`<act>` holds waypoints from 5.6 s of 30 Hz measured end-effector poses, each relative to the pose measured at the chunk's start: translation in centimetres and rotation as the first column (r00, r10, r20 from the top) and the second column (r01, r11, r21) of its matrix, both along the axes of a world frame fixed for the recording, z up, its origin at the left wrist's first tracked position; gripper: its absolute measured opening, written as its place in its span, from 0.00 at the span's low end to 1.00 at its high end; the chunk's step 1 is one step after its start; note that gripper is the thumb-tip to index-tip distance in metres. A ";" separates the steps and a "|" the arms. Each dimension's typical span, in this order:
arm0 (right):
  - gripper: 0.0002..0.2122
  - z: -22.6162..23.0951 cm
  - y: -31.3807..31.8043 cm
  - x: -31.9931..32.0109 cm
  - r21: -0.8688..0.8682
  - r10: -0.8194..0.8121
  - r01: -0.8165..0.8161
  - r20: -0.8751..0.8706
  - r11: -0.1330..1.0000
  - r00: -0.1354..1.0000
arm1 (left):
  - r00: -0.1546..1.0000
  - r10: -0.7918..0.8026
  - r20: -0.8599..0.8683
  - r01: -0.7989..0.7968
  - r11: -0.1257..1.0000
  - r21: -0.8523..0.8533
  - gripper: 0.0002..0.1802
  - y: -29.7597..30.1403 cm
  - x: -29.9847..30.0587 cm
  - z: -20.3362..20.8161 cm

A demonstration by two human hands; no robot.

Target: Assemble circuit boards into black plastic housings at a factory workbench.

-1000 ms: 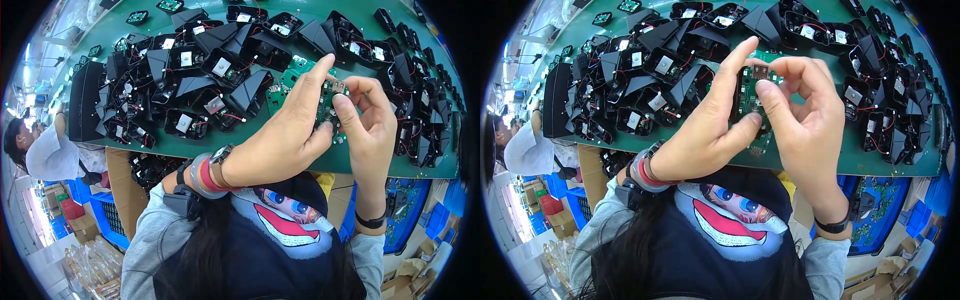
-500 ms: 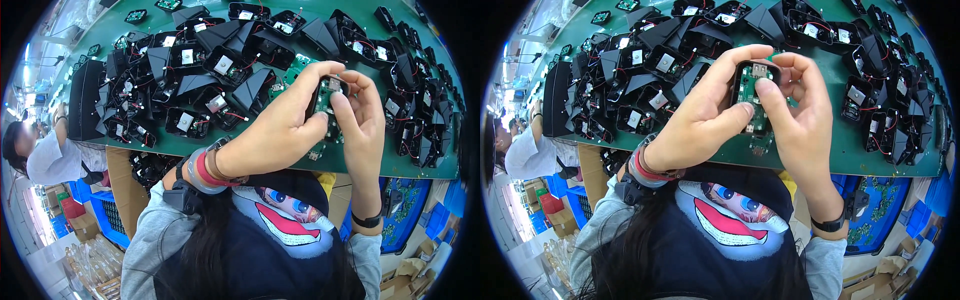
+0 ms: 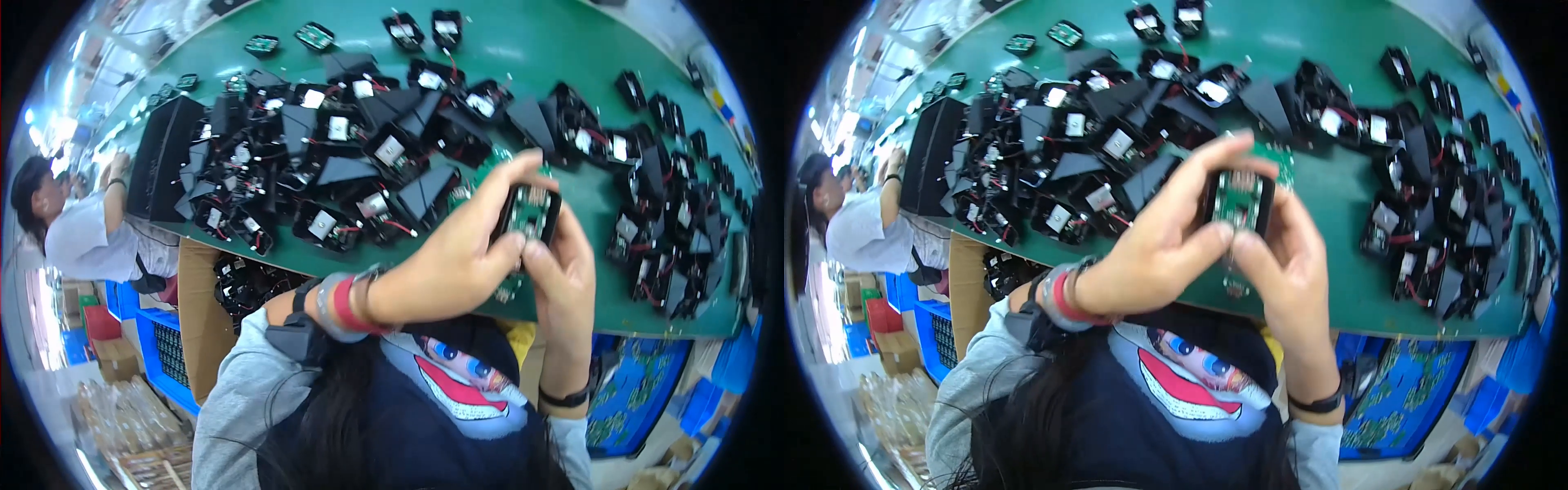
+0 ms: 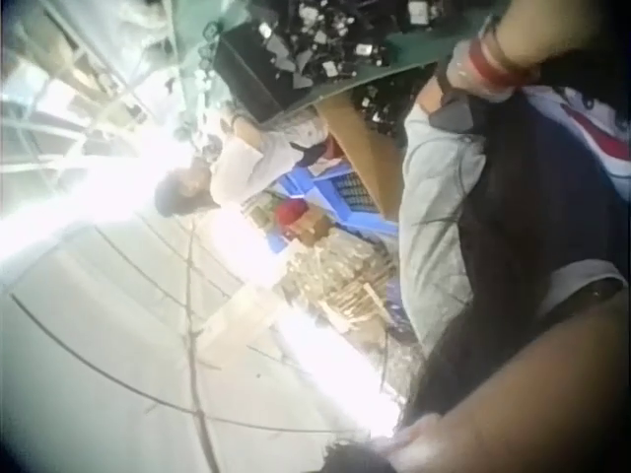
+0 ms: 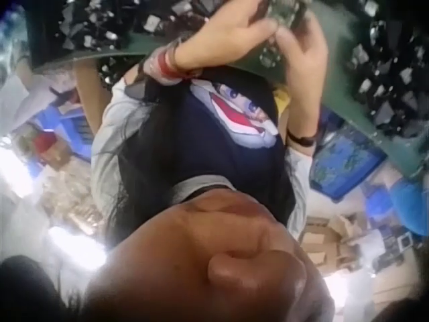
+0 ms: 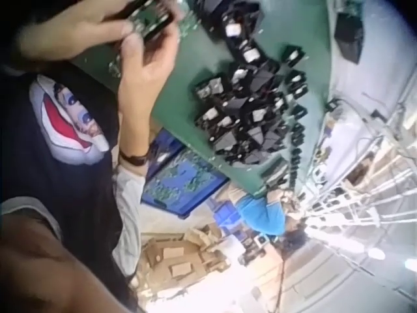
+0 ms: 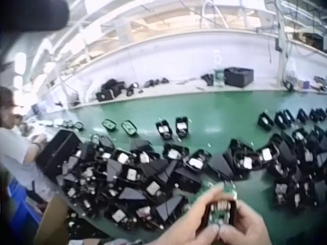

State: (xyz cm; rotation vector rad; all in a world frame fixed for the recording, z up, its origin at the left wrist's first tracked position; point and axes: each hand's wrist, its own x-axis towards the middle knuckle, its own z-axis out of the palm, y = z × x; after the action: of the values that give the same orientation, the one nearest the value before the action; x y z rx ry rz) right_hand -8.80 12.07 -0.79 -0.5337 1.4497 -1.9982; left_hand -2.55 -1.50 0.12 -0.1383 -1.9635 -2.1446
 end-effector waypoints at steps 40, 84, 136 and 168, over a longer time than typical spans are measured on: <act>0.16 -1.8 3.4 0.1 0.511 0.141 0.566 -0.810 0.647 0.569 | 0.980 -0.044 0.195 0.189 -0.123 -0.974 0.24 -24.6 -16.7 1.9; 0.07 3.4 -0.5 0.9 -0.059 -0.340 0.339 -0.306 0.939 0.889 | 0.990 0.053 0.127 -0.072 0.987 0.144 0.10 -1.0 0.0 -0.6; 0.05 0.4 -0.3 1.6 -0.066 -0.501 0.512 -0.344 0.857 0.794 | 0.900 0.421 -0.112 -0.436 0.875 -0.211 0.09 0.8 0.2 -1.8; 0.05 -0.1 -2.4 2.7 0.120 -0.289 0.471 -0.652 0.874 0.701 | 0.986 0.071 0.152 -0.108 0.963 0.248 0.17 -0.5 2.0 -2.1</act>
State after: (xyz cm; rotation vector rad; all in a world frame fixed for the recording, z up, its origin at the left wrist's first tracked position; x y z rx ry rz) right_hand -6.12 9.71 -0.88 -0.8736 2.3869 -1.9491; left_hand -0.60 -2.00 -1.98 0.1491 -1.7031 -2.3799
